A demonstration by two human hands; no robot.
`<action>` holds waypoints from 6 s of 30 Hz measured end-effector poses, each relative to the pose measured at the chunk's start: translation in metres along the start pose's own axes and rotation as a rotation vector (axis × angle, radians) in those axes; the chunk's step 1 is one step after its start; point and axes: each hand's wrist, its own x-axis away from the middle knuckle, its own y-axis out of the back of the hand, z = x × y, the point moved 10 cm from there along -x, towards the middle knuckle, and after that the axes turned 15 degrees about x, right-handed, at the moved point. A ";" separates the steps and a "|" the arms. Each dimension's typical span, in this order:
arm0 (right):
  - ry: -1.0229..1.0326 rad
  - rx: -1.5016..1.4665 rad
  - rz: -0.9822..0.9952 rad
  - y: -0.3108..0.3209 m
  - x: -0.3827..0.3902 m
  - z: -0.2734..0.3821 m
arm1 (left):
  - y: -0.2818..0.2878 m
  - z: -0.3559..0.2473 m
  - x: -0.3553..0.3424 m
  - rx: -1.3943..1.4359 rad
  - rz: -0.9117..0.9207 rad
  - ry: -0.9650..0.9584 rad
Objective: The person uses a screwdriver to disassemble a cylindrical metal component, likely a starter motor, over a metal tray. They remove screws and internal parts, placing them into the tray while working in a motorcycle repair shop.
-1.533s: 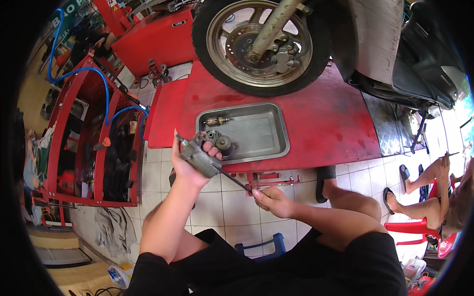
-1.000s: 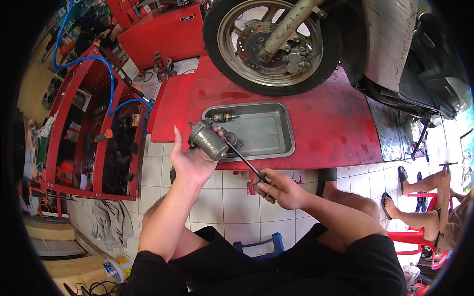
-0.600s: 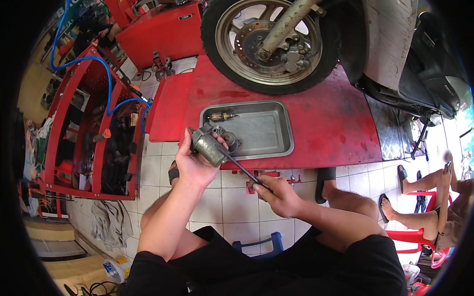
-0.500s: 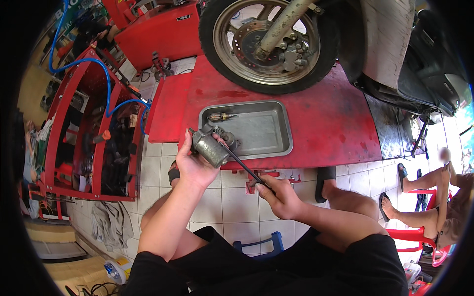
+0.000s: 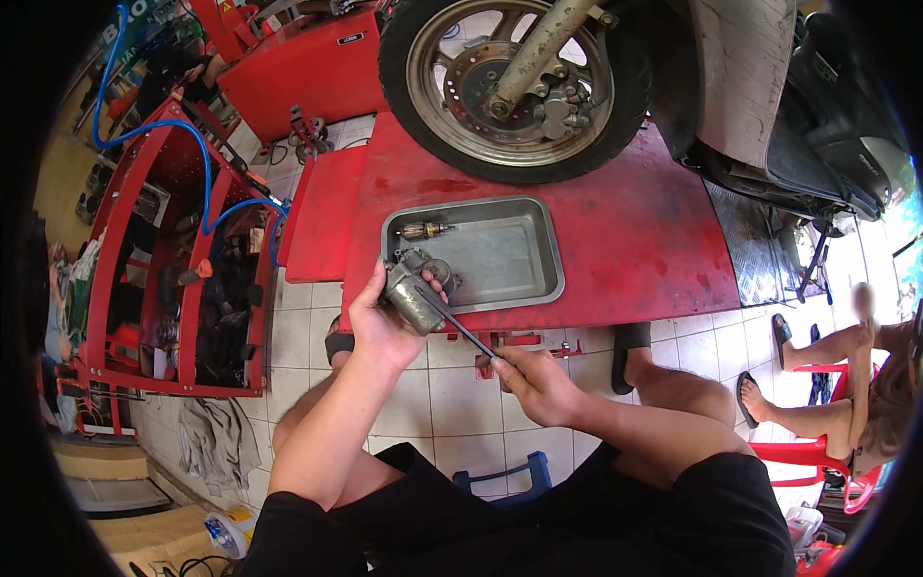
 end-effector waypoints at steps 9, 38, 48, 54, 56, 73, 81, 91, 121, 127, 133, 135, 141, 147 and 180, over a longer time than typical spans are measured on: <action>-0.085 -0.096 0.050 -0.005 0.000 -0.004 | 0.000 0.008 -0.001 -0.060 0.038 0.013; -0.253 -0.707 0.358 -0.040 0.006 -0.013 | 0.008 0.012 0.000 -0.004 -0.058 0.007; -0.373 -0.998 0.497 -0.049 0.014 -0.012 | 0.006 0.016 -0.003 -0.019 -0.002 0.030; -0.346 -1.108 0.604 -0.053 0.019 -0.007 | 0.000 0.018 -0.002 0.010 -0.005 0.027; -0.335 -1.134 0.636 -0.057 0.020 -0.005 | 0.000 0.018 -0.001 0.025 -0.017 0.027; -0.353 -1.204 0.672 -0.060 0.023 -0.004 | -0.005 0.021 0.000 0.021 0.032 0.059; -0.370 -1.298 0.752 -0.064 0.029 -0.001 | -0.014 0.027 0.002 -0.016 0.177 0.132; -0.258 -1.367 0.860 -0.067 0.043 0.008 | -0.018 0.048 0.006 0.150 0.331 0.307; -0.108 0.078 -0.059 0.009 0.000 -0.023 | 0.011 0.028 -0.011 -0.106 0.053 0.017; -0.190 -0.176 -0.009 0.002 -0.002 -0.031 | 0.016 0.024 -0.013 -0.129 -0.002 -0.012; -0.316 -0.421 0.046 -0.005 -0.001 -0.042 | 0.017 0.021 -0.014 -0.151 -0.013 -0.025; -0.425 -0.709 0.105 -0.012 0.002 -0.052 | 0.020 0.023 -0.015 -0.154 -0.038 -0.018; -0.382 -0.687 0.064 -0.014 -0.003 -0.054 | 0.028 0.026 -0.016 -0.184 -0.064 -0.017; -0.362 -0.641 0.128 -0.015 -0.002 -0.055 | 0.029 0.030 -0.016 -0.175 -0.063 -0.019; -0.429 -0.668 0.231 -0.017 -0.001 -0.045 | 0.036 0.042 -0.014 -0.161 -0.094 0.063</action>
